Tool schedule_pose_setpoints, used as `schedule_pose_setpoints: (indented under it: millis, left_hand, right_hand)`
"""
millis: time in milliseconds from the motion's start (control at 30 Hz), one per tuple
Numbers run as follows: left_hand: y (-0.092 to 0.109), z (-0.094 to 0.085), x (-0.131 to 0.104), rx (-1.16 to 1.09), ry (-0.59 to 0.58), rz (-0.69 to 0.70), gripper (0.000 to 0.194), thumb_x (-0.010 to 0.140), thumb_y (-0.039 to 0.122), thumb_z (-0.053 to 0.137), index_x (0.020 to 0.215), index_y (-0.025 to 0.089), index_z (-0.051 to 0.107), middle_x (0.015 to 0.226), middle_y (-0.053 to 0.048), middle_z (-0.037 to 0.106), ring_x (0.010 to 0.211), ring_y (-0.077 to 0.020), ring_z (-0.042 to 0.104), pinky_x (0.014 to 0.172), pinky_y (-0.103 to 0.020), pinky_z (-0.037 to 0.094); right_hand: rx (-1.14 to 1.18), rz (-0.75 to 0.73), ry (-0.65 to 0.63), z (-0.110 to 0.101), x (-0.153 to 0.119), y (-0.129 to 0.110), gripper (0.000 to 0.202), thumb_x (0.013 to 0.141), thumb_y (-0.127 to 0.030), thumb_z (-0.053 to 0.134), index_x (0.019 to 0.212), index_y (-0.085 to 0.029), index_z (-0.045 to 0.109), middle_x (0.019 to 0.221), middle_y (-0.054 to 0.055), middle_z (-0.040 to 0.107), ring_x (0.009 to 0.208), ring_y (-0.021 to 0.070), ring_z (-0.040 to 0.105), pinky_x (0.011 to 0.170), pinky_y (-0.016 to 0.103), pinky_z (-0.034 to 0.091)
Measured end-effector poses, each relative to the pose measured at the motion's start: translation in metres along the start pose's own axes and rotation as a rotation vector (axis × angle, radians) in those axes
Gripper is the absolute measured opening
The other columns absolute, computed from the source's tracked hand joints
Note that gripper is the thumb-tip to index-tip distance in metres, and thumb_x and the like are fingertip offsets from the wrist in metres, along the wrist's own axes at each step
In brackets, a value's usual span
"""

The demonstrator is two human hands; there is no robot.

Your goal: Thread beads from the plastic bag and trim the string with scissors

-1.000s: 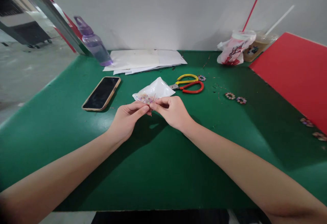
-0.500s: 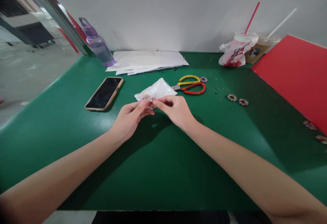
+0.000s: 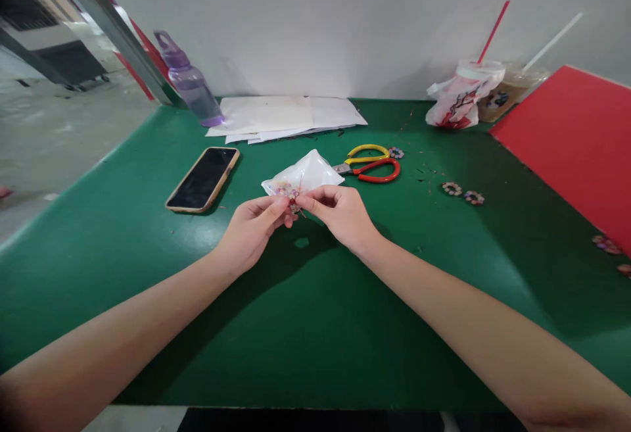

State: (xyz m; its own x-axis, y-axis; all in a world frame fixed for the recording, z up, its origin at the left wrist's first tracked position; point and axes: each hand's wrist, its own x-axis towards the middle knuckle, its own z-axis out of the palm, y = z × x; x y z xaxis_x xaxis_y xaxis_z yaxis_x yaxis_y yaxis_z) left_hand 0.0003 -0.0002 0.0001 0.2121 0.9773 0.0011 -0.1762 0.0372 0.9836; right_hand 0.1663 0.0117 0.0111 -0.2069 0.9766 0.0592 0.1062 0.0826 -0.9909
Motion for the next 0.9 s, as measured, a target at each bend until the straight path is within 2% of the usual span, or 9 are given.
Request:
schedule_pose_setpoints:
  millis: [233, 467, 900]
  left_hand:
    - [-0.0012, -0.0001, 0.0016, -0.036, 0.021, -0.017, 0.019, 0.075, 0.035, 0.065, 0.076, 0.016, 0.068, 0.064, 0.0, 0.059, 0.068, -0.0113, 0.054, 0.074, -0.029, 0.042]
    - [-0.0016, -0.0014, 0.0025, -0.095, 0.003, -0.021, 0.019, 0.078, 0.034, 0.062, 0.075, 0.016, 0.066, 0.065, 0.0, 0.058, 0.067, -0.0109, 0.052, 0.069, -0.027, 0.042]
    - [-0.002, -0.0024, 0.0024, -0.051, -0.023, 0.001, 0.019, 0.079, 0.033, 0.061, 0.071, 0.017, 0.063, 0.061, 0.001, 0.053, 0.067, -0.0108, 0.049, 0.07, -0.027, 0.04]
  right_hand:
    - [-0.031, -0.016, 0.057, -0.0004, 0.0002, 0.0019, 0.032, 0.073, -0.05, 0.063, 0.069, -0.018, 0.066, 0.057, -0.003, 0.052, 0.052, 0.0071, 0.041, 0.051, 0.024, 0.032]
    - [0.019, -0.023, 0.088, -0.0031, 0.0017, 0.0048, 0.037, 0.079, -0.053, 0.055, 0.07, -0.018, 0.066, 0.059, -0.001, 0.051, 0.054, 0.0082, 0.042, 0.051, 0.025, 0.033]
    - [-0.063, -0.053, 0.105, -0.0067, 0.0023, 0.0076, 0.038, 0.08, -0.052, 0.053, 0.072, -0.017, 0.066, 0.059, -0.001, 0.051, 0.054, 0.0081, 0.042, 0.051, 0.024, 0.032]
